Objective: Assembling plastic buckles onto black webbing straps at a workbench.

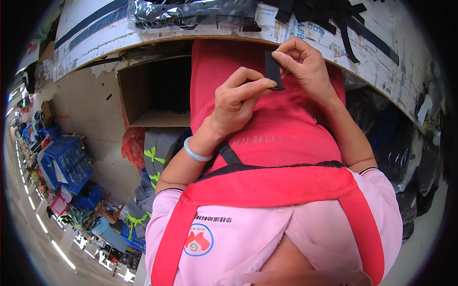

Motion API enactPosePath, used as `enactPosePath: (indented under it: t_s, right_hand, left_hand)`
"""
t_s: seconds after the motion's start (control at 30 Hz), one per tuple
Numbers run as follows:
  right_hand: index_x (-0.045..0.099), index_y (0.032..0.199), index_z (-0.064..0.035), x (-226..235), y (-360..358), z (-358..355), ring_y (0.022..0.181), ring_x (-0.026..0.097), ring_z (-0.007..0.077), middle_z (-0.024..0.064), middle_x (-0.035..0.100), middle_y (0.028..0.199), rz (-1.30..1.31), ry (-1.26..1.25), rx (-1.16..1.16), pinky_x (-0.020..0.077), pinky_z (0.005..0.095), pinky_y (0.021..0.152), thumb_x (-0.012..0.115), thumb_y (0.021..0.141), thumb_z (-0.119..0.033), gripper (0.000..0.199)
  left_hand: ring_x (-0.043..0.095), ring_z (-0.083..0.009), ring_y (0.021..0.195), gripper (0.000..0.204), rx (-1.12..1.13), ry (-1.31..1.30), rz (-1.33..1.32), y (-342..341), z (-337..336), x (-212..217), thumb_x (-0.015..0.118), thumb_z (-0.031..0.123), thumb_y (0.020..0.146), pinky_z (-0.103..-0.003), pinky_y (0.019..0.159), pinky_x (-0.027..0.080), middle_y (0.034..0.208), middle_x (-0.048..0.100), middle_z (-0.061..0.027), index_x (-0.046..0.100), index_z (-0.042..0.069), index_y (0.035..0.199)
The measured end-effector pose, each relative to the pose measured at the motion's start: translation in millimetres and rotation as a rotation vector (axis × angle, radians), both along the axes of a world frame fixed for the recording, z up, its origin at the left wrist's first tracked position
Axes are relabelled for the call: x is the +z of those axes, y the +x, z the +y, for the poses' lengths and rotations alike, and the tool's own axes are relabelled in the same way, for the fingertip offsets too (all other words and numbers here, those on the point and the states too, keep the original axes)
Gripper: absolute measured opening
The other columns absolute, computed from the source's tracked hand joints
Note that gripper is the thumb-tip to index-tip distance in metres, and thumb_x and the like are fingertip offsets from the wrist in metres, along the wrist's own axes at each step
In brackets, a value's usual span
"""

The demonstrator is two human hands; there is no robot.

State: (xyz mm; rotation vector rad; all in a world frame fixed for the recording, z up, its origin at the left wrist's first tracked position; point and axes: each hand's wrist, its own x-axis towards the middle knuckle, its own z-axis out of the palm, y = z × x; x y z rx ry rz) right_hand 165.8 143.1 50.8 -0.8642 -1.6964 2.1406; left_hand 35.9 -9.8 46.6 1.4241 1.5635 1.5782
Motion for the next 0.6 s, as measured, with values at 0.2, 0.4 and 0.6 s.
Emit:
enactPosePath:
  t_s: [0.2,0.4,0.6]
  right_hand:
    - [0.056,0.094,-0.0013,-3.7,-12.7,11.2,0.063,0.06,0.0074,0.0028,0.063,0.075,0.053,0.1,-0.23,0.0507,0.0194,0.059,0.063,0.092,-0.012,0.013]
    - [0.058,0.11,-0.0037,34.2,-65.2,-34.9,0.07,0.062,0.0121,0.0059,0.063,0.08,0.268,0.14,0.004,0.0523,0.0238,0.065,0.063,0.092,-0.016,0.022]
    - [0.064,0.102,-0.0039,15.2,-33.5,-25.0,0.081,0.065,0.0178,0.0077,0.062,0.102,-0.113,0.532,0.453,0.0523,0.0284,0.071,0.066,0.084,-0.009,0.019]
  left_hand:
    - [0.059,-0.0116,0.064,0.027,0.233,-0.286,-1.129,-1.3,-3.3,-7.2,0.048,0.02,0.1,-0.021,0.046,0.045,0.091,0.063,-0.0086,0.058,-0.001,0.115]
    - [0.059,-0.0163,0.066,0.04,0.067,-0.404,-1.602,-6.1,-14.7,-38.5,0.04,0.037,0.102,-0.022,0.042,0.043,0.088,0.061,-0.0098,0.054,0.001,0.114]
    - [0.055,-0.0121,0.05,0.058,0.07,-0.493,-1.186,-10.4,-14.0,-31.6,0.035,0.054,0.099,-0.021,0.041,0.042,0.073,0.059,-0.0057,0.059,0.001,0.108]
